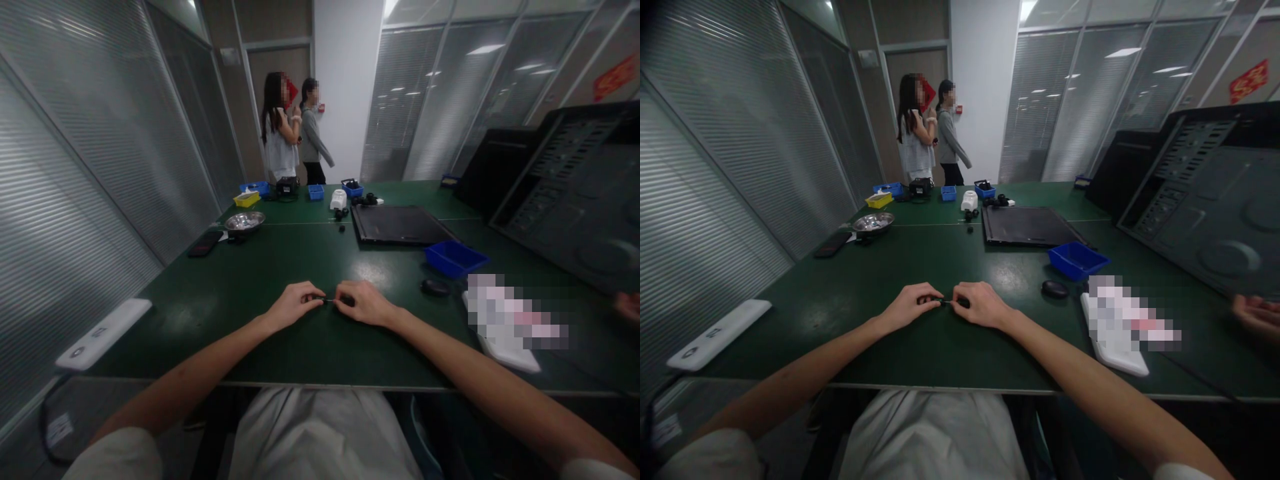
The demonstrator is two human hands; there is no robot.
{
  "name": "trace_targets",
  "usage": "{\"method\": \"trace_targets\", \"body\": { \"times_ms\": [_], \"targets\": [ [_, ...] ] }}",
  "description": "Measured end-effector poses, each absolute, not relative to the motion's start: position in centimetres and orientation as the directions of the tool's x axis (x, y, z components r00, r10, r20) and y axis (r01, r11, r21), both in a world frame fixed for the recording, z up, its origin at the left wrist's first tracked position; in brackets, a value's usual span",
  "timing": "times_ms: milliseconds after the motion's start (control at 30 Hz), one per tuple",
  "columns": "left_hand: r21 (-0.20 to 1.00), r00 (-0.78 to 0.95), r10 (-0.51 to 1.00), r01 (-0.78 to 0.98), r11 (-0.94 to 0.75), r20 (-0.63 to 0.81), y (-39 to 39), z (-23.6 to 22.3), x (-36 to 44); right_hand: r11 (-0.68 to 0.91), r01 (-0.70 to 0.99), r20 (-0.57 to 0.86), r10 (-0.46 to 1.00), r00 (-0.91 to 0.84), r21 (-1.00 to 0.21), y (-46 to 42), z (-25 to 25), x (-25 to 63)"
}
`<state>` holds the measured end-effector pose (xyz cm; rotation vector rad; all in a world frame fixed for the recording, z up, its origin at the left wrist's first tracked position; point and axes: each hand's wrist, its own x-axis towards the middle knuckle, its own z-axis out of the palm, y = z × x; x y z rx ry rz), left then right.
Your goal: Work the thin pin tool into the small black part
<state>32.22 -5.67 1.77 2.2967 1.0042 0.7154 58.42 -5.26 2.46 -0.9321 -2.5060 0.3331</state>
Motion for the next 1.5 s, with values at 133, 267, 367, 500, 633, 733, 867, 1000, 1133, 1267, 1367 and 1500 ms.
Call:
{"method": "trace_targets", "body": {
  "times_ms": [133, 267, 367, 500, 633, 733, 867, 1000, 1133, 1267, 1367, 1500],
  "targets": [
    [0.644, 0.593, 0.759, 0.476, -0.6, 0.269, -5.5, 1.8, 32.1, 0.745, 0.559, 0.32, 0.664, -0.676, -0.364, -5.4, 2.4, 58.4],
    [0.663, 0.588, 0.753, 0.442, -0.604, 0.294, -5.6, 2.0, 32.0, 0.752, 0.538, 0.344, 0.656, -0.672, -0.381, -5.3, 2.0, 58.3],
    [0.683, 0.571, 0.758, 0.418, -0.599, 0.316, -5.6, 1.9, 32.0, 0.757, 0.518, 0.359, 0.649, -0.671, -0.398, -5.4, 1.9, 58.2],
    [0.668, 0.571, 0.751, 0.421, -0.614, 0.33, -5.6, 1.7, 32.1, 0.763, 0.524, 0.341, 0.642, -0.687, -0.38, -5.5, 2.2, 58.1],
    [0.652, 0.598, 0.738, 0.43, -0.625, 0.313, -5.5, 1.7, 32.1, 0.767, 0.555, 0.308, 0.639, -0.705, -0.323, -5.7, 2.3, 57.9],
    [0.681, 0.57, 0.761, 0.426, -0.596, 0.31, -5.4, 1.7, 32.2, 0.762, 0.554, 0.322, 0.645, -0.693, -0.335, -5.7, 2.1, 57.8],
    [0.742, 0.494, 0.824, 0.436, -0.51, 0.276, -5.4, 1.7, 32.3, 0.756, 0.523, 0.347, 0.649, -0.677, -0.393, -5.5, 1.8, 57.8],
    [0.716, 0.515, 0.807, 0.444, -0.539, 0.288, -5.4, 1.7, 32.4, 0.755, 0.531, 0.33, 0.65, -0.685, -0.385, -5.5, 2.1, 57.9],
    [0.665, 0.589, 0.753, 0.44, -0.604, 0.294, -5.6, 2.0, 32.4, 0.773, 0.549, 0.298, 0.631, -0.716, -0.319, -5.7, 2.3, 57.6],
    [0.691, 0.57, 0.77, 0.433, -0.578, 0.287, -5.6, 2.0, 32.5, 0.778, 0.552, 0.293, 0.625, -0.723, -0.299, -5.6, 2.0, 57.3],
    [0.721, 0.536, 0.791, 0.42, -0.552, 0.294, -5.5, 1.6, 32.6, 0.77, 0.553, 0.307, 0.636, -0.708, -0.319, -5.4, 1.7, 57.3],
    [0.742, 0.533, 0.793, 0.395, -0.542, 0.295, -5.6, 1.7, 32.7, 0.772, 0.541, 0.314, 0.632, -0.709, -0.334, -5.4, 1.7, 57.3]
  ]
}}
